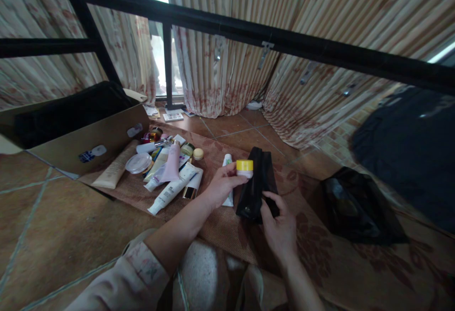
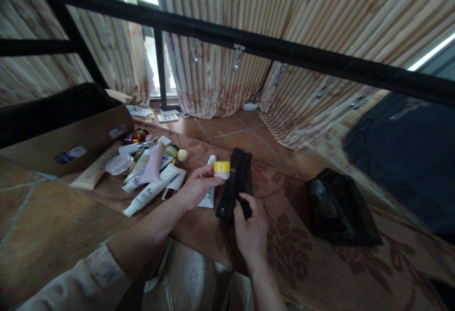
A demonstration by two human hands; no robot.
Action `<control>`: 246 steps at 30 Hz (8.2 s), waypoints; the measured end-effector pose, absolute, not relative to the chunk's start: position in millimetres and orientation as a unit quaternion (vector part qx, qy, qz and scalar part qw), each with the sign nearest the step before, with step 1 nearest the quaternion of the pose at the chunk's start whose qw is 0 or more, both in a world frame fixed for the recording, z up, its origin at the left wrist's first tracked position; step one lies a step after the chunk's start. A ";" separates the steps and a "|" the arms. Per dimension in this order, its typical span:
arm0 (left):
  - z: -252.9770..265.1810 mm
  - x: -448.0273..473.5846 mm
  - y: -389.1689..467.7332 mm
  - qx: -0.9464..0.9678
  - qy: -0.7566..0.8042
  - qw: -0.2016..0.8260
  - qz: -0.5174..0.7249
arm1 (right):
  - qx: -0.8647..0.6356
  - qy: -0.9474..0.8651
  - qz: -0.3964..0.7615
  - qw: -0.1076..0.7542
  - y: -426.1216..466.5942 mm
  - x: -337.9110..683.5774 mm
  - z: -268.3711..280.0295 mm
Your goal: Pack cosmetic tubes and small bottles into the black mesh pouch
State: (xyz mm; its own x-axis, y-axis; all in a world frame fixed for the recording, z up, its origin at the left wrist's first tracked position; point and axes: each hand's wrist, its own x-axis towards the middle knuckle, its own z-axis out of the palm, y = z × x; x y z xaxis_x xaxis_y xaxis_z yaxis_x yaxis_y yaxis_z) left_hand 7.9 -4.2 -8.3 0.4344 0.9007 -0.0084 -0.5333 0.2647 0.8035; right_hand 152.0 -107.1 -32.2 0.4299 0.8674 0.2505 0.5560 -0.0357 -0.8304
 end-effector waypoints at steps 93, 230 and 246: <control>-14.4 7.9 -1.7 0.423 0.238 0.739 0.467 | -0.695 -0.505 0.174 0.482 -107.2 150.3 -29.7; -5.5 8.2 -8.2 0.375 0.282 0.755 0.458 | -0.698 -0.497 0.183 0.482 -107.1 148.9 -30.1; -6.8 8.4 -6.4 0.375 0.288 0.748 0.466 | -0.703 -0.511 0.186 0.459 -107.8 145.3 -26.7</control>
State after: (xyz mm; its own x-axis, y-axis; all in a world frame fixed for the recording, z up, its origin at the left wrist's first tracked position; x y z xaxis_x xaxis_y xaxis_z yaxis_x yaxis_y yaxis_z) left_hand 8.4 -6.4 -6.8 0.3994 0.9132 -0.0804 -0.4814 0.2836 0.8293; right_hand 145.3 -107.8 -26.7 0.4082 0.8889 0.2078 0.5483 -0.0567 -0.8344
